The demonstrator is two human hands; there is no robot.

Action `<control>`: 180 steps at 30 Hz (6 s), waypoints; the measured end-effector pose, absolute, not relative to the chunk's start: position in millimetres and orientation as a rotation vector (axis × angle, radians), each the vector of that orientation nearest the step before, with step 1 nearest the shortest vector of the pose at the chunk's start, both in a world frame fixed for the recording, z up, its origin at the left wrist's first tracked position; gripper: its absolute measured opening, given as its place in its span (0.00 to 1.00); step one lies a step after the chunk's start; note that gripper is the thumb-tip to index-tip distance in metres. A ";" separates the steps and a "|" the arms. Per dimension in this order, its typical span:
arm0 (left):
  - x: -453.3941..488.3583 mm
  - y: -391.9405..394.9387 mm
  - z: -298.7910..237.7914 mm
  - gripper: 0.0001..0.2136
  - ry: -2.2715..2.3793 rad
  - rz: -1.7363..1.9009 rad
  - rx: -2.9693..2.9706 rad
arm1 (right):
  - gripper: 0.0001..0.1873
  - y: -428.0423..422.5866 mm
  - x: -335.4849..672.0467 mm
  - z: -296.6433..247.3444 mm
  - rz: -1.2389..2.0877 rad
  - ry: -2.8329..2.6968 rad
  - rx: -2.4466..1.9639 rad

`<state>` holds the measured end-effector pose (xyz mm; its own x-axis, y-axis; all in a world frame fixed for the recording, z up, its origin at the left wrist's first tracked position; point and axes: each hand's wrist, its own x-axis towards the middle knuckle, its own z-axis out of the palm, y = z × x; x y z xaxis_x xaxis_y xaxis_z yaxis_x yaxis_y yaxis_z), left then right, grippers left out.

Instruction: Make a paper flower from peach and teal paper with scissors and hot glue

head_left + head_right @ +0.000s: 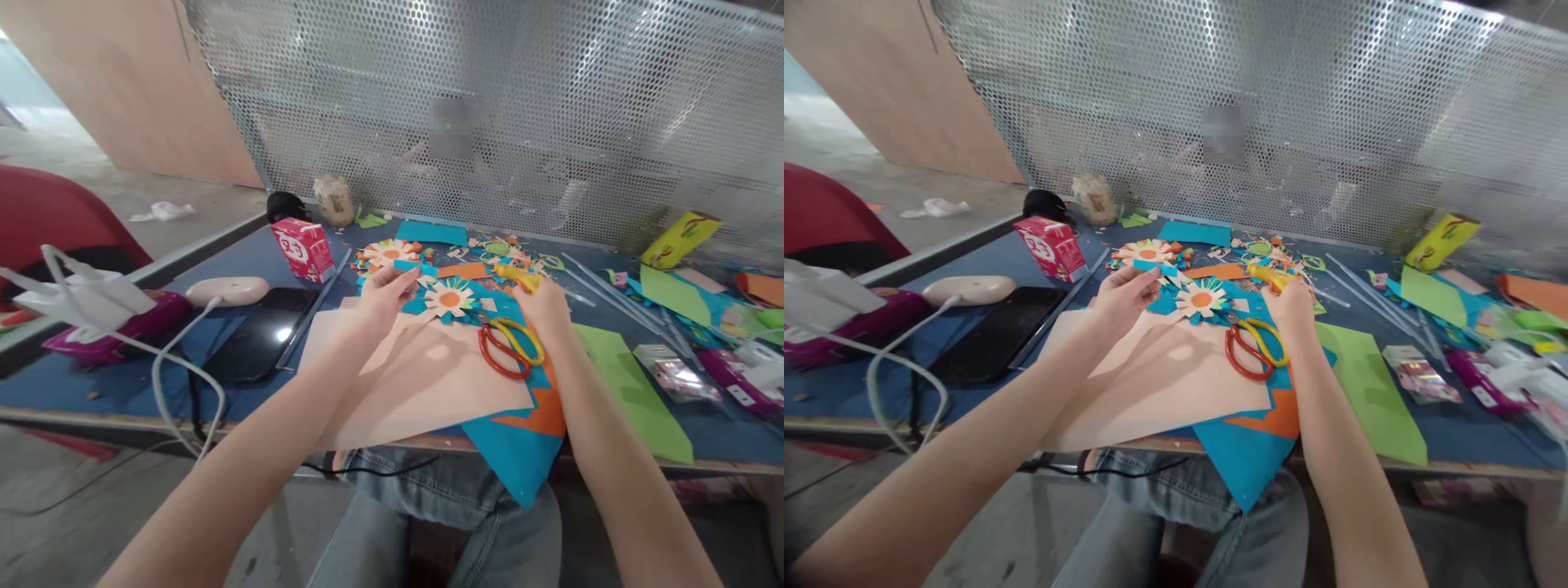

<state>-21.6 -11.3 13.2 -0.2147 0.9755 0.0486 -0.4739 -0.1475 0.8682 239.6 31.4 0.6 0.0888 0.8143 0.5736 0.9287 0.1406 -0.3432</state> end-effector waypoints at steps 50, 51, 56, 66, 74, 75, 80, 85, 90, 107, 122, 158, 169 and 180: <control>-25.8 -4.7 3.9 0.08 1.200 1.685 0.988 | 0.11 -0.9 179.4 9.7 1.265 -1.458 -1.149; -25.3 -5.6 4.4 0.07 1.209 1.676 1.013 | 0.10 0.1 179.8 8.5 1.240 -1.473 -1.154; -22.7 -8.8 7.1 0.05 1.250 1.687 1.041 | 0.11 -1.4 175.8 7.3 1.110 -1.570 -1.181; -25.1 -5.3 4.4 0.04 1.214 1.776 1.210 | 0.16 -5.9 172.3 13.5 0.965 -1.560 -1.156; -17.9 -19.6 16.5 0.06 1.106 1.634 1.325 | 0.16 -12.4 174.0 24.3 1.114 -1.543 -1.055; -17.3 -21.0 17.2 0.06 1.097 1.628 1.344 | 0.16 -12.8 174.6 24.3 1.086 -1.564 -1.073; -14.7 -25.9 19.9 0.04 1.033 1.596 1.396 | 0.14 -10.9 177.2 22.2 1.024 -1.608 -1.113; -13.9 -28.9 23.6 0.02 1.040 1.577 1.359 | 0.16 -9.3 176.1 23.1 1.078 -1.603 -1.076; -14.4 -29.6 24.4 0.03 1.045 1.563 1.320 | 0.17 -12.1 175.2 25.6 1.066 -1.616 -1.053; -14.9 -26.8 19.1 0.09 0.892 1.528 1.161 | 0.16 -13.1 176.0 27.6 1.023 -1.640 -1.078; -13.0 -30.5 21.3 0.08 0.969 1.561 1.244 | 0.19 -14.9 176.0 27.6 1.016 -1.667 -1.056; -11.0 -33.4 18.1 0.14 0.840 1.549 1.461 | 0.14 -20.2 170.8 35.8 1.012 -1.664 -1.027; -6.9 -34.4 19.3 0.11 0.840 1.623 1.525 | 0.14 -17.5 172.1 29.9 0.921 -1.731 -0.968; -8.0 -33.6 20.0 0.11 0.927 1.646 1.589 | 0.13 -17.2 172.6 28.6 0.898 -1.711 -0.979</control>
